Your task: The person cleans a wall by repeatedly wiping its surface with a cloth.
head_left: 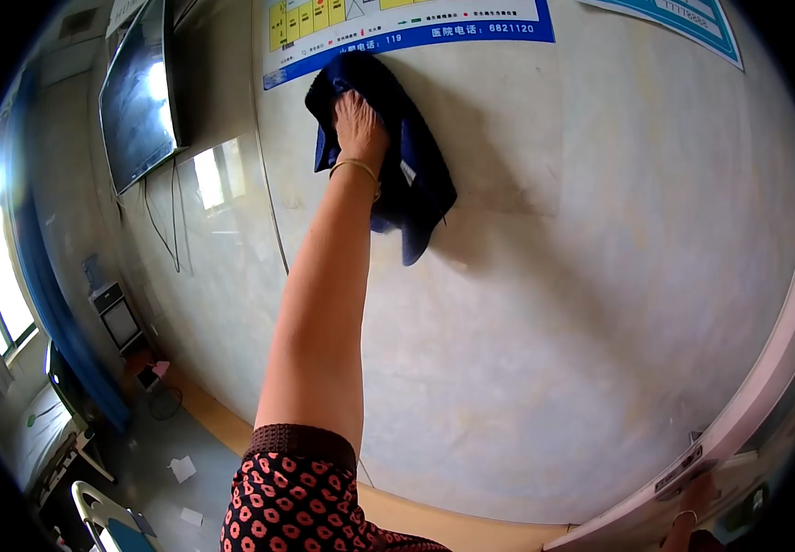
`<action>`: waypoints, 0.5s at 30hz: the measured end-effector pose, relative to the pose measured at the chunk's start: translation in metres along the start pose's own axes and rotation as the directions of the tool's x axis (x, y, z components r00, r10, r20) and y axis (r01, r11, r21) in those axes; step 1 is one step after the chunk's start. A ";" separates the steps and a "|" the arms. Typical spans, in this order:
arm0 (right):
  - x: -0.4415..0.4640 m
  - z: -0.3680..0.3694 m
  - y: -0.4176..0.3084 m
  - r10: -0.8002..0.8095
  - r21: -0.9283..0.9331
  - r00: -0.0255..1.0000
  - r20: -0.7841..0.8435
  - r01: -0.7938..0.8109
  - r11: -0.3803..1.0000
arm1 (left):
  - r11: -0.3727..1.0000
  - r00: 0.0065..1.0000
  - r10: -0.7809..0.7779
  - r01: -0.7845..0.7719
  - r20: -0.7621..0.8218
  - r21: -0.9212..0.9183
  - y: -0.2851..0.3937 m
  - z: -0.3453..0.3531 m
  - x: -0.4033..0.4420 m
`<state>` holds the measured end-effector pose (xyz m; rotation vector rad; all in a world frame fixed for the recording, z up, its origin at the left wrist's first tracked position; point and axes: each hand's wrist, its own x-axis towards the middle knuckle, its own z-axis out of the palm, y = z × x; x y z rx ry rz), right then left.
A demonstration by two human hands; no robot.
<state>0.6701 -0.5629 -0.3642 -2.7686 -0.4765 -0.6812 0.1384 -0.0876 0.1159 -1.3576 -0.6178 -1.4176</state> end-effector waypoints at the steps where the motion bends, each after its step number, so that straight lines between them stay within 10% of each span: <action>1: -0.002 0.000 0.000 -0.026 0.032 0.999 -0.021 0.026 0.999 | 0.998 0.998 -0.054 0.054 0.019 -0.015 0.004 -0.003 0.004; 6: -0.001 0.006 0.003 -0.045 -0.027 0.999 -0.014 0.045 0.999 | 0.962 0.894 -0.206 0.259 0.399 -0.084 0.017 -0.038 0.029; 10: 0.001 0.025 0.011 -0.047 0.083 0.997 -0.065 0.052 0.995 | 0.959 0.988 0.132 -0.106 0.085 -0.264 -0.003 -0.043 0.012; 13: 0.006 0.034 0.020 -0.078 0.203 0.993 -0.091 0.095 0.975 | 0.990 0.886 0.041 0.028 0.461 -0.141 -0.016 -0.053 0.007; 15: 0.005 0.031 0.021 -0.125 0.142 0.990 -0.063 0.133 0.981 | 0.978 0.914 -0.020 0.102 0.405 -0.183 -0.031 -0.041 0.005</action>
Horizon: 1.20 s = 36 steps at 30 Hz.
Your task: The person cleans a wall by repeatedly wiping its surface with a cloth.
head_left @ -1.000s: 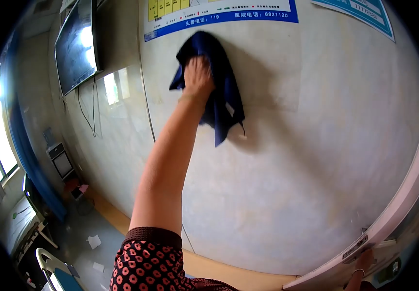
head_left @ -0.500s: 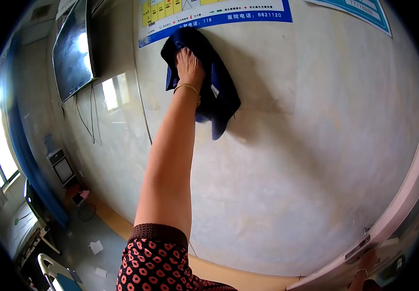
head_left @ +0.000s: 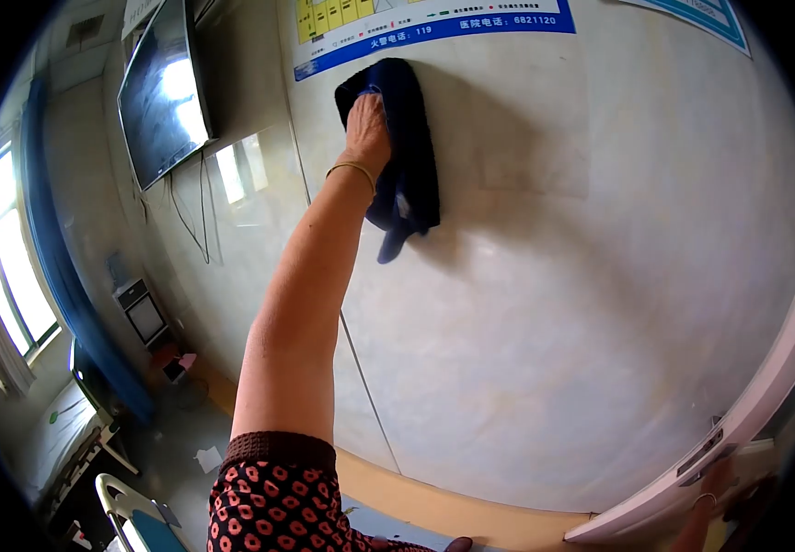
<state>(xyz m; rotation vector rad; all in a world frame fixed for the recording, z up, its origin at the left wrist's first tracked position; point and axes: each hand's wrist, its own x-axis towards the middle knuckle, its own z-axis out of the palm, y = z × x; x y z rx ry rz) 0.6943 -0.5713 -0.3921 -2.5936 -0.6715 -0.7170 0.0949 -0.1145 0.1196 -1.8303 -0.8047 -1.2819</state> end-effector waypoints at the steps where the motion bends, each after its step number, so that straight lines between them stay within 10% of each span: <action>1: 0.002 -0.005 -0.003 -0.046 -0.063 0.998 0.031 0.048 0.997 | 0.996 0.995 -0.062 0.056 -0.073 -0.076 -0.005 0.005 0.002; 6: 0.000 -0.021 -0.019 0.010 -0.309 0.996 0.091 0.019 0.951 | 0.995 0.971 -0.003 0.025 -0.238 0.092 0.002 0.015 0.018; 8: 0.003 -0.006 -0.008 0.041 -0.416 0.991 0.127 0.016 0.909 | 0.735 0.928 -0.371 0.264 -0.044 -0.624 0.033 0.015 0.032; 10: -0.003 0.007 0.004 -0.214 -0.274 0.968 -0.129 0.172 0.946 | 0.904 0.936 -0.176 0.032 -0.304 -0.426 0.073 0.014 0.031; 12: 0.001 -0.001 -0.002 -0.080 -0.221 0.996 -0.042 0.069 0.973 | 0.936 0.726 0.345 -0.316 -0.595 0.156 0.096 0.012 0.027; 13: 0.005 -0.009 -0.010 0.058 -0.173 0.997 0.057 -0.047 0.984 | 0.938 0.720 0.340 -0.306 -0.605 0.163 0.091 0.009 0.025; 15: 0.007 -0.021 -0.019 0.101 -0.171 0.989 0.106 -0.081 0.982 | 0.985 0.985 0.166 -0.168 -0.049 -0.027 0.082 0.006 0.025; 20: 0.010 0.009 0.003 0.180 -0.118 0.981 0.071 -0.171 0.978 | 0.960 0.955 -0.273 0.278 -0.116 0.029 0.004 0.001 0.008; 25: 0.011 0.006 0.009 0.083 -0.157 0.996 0.041 -0.075 0.985 | 0.981 0.941 -0.192 0.186 -0.277 -0.046 -0.027 0.005 0.013; 26: 0.009 0.003 0.007 0.085 -0.156 0.996 0.041 -0.078 0.985 | 0.741 0.836 -0.508 0.301 -0.208 -0.601 -0.019 0.020 0.025; 28: 0.005 -0.012 -0.005 0.060 -0.179 0.997 0.038 -0.052 0.983 | 0.985 0.966 -0.154 0.168 -0.207 0.049 0.015 0.012 0.031; 34: 0.005 -0.028 -0.021 0.112 -0.196 0.987 0.118 -0.088 0.977 | 0.982 0.944 -0.049 -0.013 -0.326 -0.187 0.015 -0.001 0.021; 36: 0.011 -0.003 -0.001 0.098 -0.219 0.992 0.080 -0.078 0.973 | 0.984 0.939 -0.167 0.140 -0.300 -0.109 -0.010 0.002 0.017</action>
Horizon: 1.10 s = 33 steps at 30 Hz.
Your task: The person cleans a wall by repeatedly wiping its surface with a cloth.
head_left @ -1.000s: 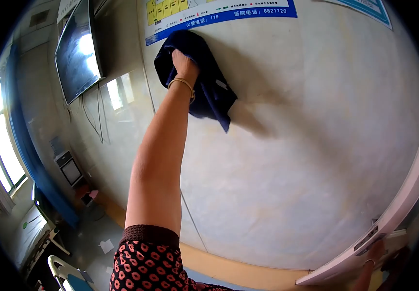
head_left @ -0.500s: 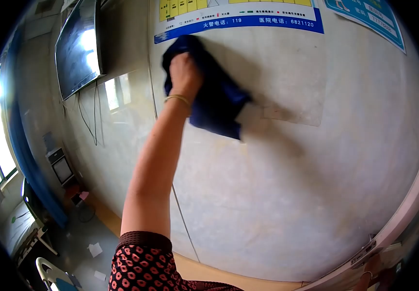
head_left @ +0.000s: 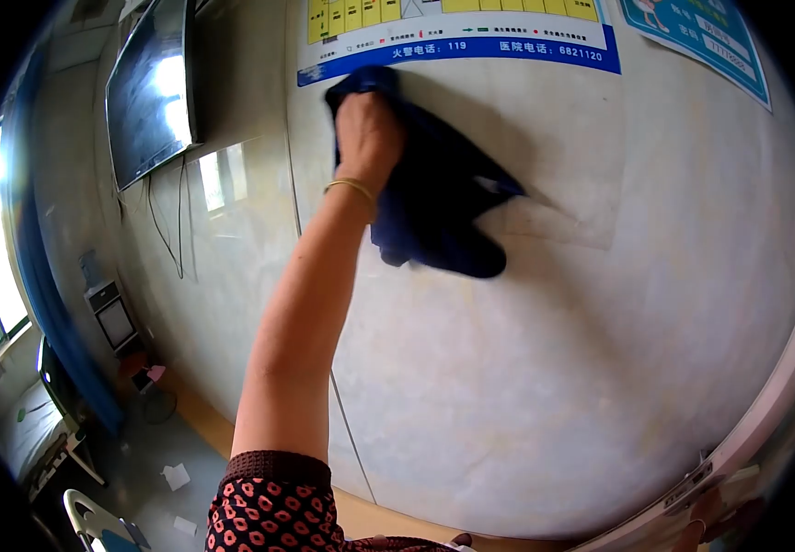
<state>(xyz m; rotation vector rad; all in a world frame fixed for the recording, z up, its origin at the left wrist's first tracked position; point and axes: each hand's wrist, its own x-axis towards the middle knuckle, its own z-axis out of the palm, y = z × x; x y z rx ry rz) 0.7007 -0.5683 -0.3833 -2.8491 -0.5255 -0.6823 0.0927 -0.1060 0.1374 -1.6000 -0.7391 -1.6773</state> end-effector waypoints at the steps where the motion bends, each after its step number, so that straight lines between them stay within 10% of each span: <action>1: -0.001 0.009 0.004 -0.009 -0.025 0.999 -0.036 0.008 1.000 | 0.994 0.994 -0.016 0.004 -0.110 -0.113 -0.007 0.001 0.003; 3: -0.001 0.011 0.005 -0.005 -0.067 0.999 -0.044 0.002 0.998 | 0.843 0.955 -0.248 0.132 -0.159 -0.521 -0.006 0.007 0.007; 4: -0.002 0.006 0.001 -0.003 -0.109 0.999 -0.055 -0.003 0.994 | 0.241 0.831 -0.535 0.319 0.149 -0.917 -0.004 0.018 0.016; 5: -0.006 -0.002 -0.003 -0.003 -0.112 0.999 -0.053 -0.003 0.994 | 0.789 0.930 -0.365 0.336 0.049 -0.514 0.002 0.032 0.017; 6: -0.009 -0.012 -0.008 -0.006 -0.079 0.996 -0.089 -0.001 0.997 | 0.984 0.984 -0.154 0.144 0.086 0.107 0.028 0.026 0.020; 8: -0.008 -0.015 -0.010 -0.003 -0.039 0.992 -0.127 -0.002 0.999 | 0.998 0.966 0.046 -0.034 -0.255 0.053 0.048 0.026 0.017; 10: -0.005 -0.013 -0.009 0.009 -0.104 1.000 -0.019 -0.011 0.995 | 0.911 0.980 -0.062 -0.021 -0.189 -0.411 0.036 0.027 0.014; 12: -0.002 -0.015 -0.012 0.021 -0.119 0.999 -0.045 -0.026 0.993 | 0.884 0.991 -0.094 0.038 -0.097 -0.466 0.005 0.023 0.010; 15: -0.007 0.008 0.003 -0.013 -0.133 0.998 -0.062 0.005 0.991 | 0.996 0.988 0.085 -0.081 -0.126 0.032 -0.011 -0.003 0.011; 18: -0.005 -0.002 -0.005 0.025 -0.111 0.998 -0.055 -0.031 0.993 | 0.930 0.960 -0.276 0.257 -0.040 -0.263 -0.001 0.051 0.019; 20: -0.005 -0.018 -0.008 0.021 -0.122 1.000 0.010 -0.020 0.992 | 0.995 1.000 0.008 -0.005 -0.030 0.096 0.048 0.020 0.022; 22: -0.003 -0.010 -0.004 -0.009 -0.098 1.000 -0.010 0.008 0.995 | 0.955 0.911 0.268 -0.294 -0.314 -0.038 0.052 0.019 0.021; 24: -0.003 -0.001 0.002 -0.031 -0.073 0.999 -0.028 0.029 0.997 | 0.974 0.971 0.227 -0.224 0.072 -0.047 0.043 0.006 0.015; 26: -0.003 0.006 0.007 -0.004 -0.093 0.999 -0.033 0.001 0.996 | 0.873 0.998 0.061 -0.063 -0.021 -0.484 0.018 0.025 0.014; 27: -0.006 0.006 0.006 0.003 -0.095 1.000 -0.026 -0.006 0.995 | 0.950 0.939 0.284 -0.303 -0.196 -0.074 0.036 -0.001 0.012; 28: -0.006 0.004 0.003 0.043 0.015 0.999 -0.022 -0.043 0.999 | 0.943 0.983 -0.028 -0.035 -0.184 -0.332 0.043 0.010 0.011; 30: -0.009 -0.007 -0.003 0.079 0.118 0.997 -0.006 -0.078 0.990 | 0.935 0.981 -0.182 0.149 -0.073 -0.323 0.051 0.035 0.020; 33: -0.012 -0.032 -0.016 0.051 0.034 0.999 0.012 -0.051 0.998 | 0.975 0.964 0.215 -0.221 -0.156 -0.025 0.080 0.025 0.022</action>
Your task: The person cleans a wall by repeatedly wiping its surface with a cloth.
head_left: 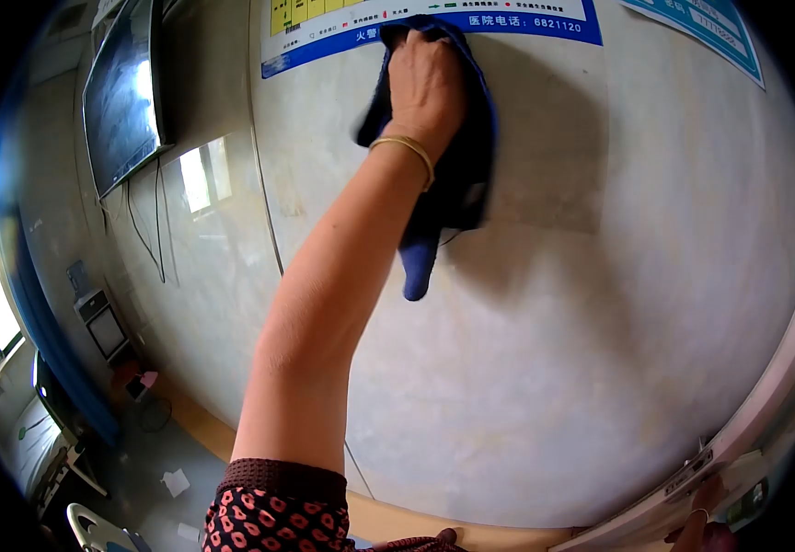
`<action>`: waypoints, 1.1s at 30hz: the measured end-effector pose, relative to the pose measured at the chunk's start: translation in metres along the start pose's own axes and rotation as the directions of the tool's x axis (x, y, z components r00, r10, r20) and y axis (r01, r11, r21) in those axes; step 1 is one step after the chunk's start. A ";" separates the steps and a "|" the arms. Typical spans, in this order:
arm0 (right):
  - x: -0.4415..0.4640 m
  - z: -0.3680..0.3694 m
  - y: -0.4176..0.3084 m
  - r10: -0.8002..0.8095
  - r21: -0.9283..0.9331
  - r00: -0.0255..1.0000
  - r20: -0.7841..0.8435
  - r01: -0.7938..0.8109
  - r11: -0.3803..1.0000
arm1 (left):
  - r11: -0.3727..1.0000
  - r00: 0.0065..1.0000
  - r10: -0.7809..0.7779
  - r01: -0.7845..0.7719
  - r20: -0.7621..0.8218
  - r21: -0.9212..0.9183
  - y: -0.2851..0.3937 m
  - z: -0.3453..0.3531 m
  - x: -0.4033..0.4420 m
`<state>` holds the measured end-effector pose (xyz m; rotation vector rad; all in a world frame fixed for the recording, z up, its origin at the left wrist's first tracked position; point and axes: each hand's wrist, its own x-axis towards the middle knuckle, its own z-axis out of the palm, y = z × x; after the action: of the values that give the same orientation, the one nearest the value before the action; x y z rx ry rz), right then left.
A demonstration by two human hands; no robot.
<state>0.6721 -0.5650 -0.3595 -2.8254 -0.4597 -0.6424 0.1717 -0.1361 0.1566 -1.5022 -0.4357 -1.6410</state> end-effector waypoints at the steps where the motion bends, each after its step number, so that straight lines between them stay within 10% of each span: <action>1: -0.001 -0.007 -0.003 -0.001 -0.017 1.000 0.010 0.002 1.000 | 0.996 0.999 0.042 -0.042 0.009 -0.075 -0.004 -0.006 0.000; 6: 0.006 0.036 0.019 -0.039 -0.001 0.997 -0.069 0.039 0.999 | 0.996 0.998 0.022 -0.017 0.061 -0.086 -0.054 -0.019 -0.019; 9: 0.009 0.033 0.018 -0.031 0.040 0.999 -0.038 0.033 0.999 | 0.908 0.952 -0.292 0.306 0.091 -0.287 -0.075 0.032 -0.024; 13: 0.011 0.041 0.027 -0.029 0.054 0.997 -0.069 0.033 0.998 | 0.992 0.997 0.068 -0.071 -0.029 -0.108 0.008 -0.003 0.003; 16: 0.005 0.020 0.010 -0.032 0.016 0.998 -0.046 0.032 0.999 | 0.997 0.976 -0.071 0.071 0.208 0.008 -0.022 -0.012 -0.006; 19: -0.001 0.019 0.007 0.086 0.215 0.996 -0.006 -0.082 0.973 | 1.000 0.994 -0.025 0.026 0.103 -0.010 -0.058 -0.038 -0.017; 21: 0.001 0.018 0.009 -0.113 -0.273 0.992 -0.055 0.094 0.957 | 0.996 0.996 -0.069 0.066 0.058 0.058 -0.076 -0.043 -0.026; 22: 0.003 0.015 0.008 -0.119 -0.279 0.991 -0.055 0.099 0.955 | 0.879 0.913 -0.395 0.408 0.102 -0.245 -0.084 -0.034 -0.025; 23: 0.002 0.010 0.005 -0.072 -0.183 0.997 -0.028 0.065 0.981 | 0.263 0.647 -0.692 0.638 0.319 -0.724 -0.106 -0.009 -0.030; 24: 0.002 0.008 0.005 -0.028 -0.089 1.000 0.005 0.028 0.996 | 0.821 0.873 -0.477 0.485 0.107 -0.302 -0.087 -0.006 -0.030; 25: 0.002 0.008 0.006 -0.036 -0.099 0.999 0.009 0.037 0.994 | 0.958 0.988 -0.117 0.084 0.105 0.275 -0.063 -0.007 -0.027; 33: 0.001 0.012 0.004 0.009 -0.048 1.000 0.012 -0.008 0.999 | 0.999 0.996 0.026 -0.029 -0.088 -0.036 -0.088 -0.039 -0.023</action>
<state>0.6785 -0.5655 -0.3698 -2.8757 -0.4401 -0.6435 0.0777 -0.1060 0.1507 -1.4508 -0.3368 -1.6946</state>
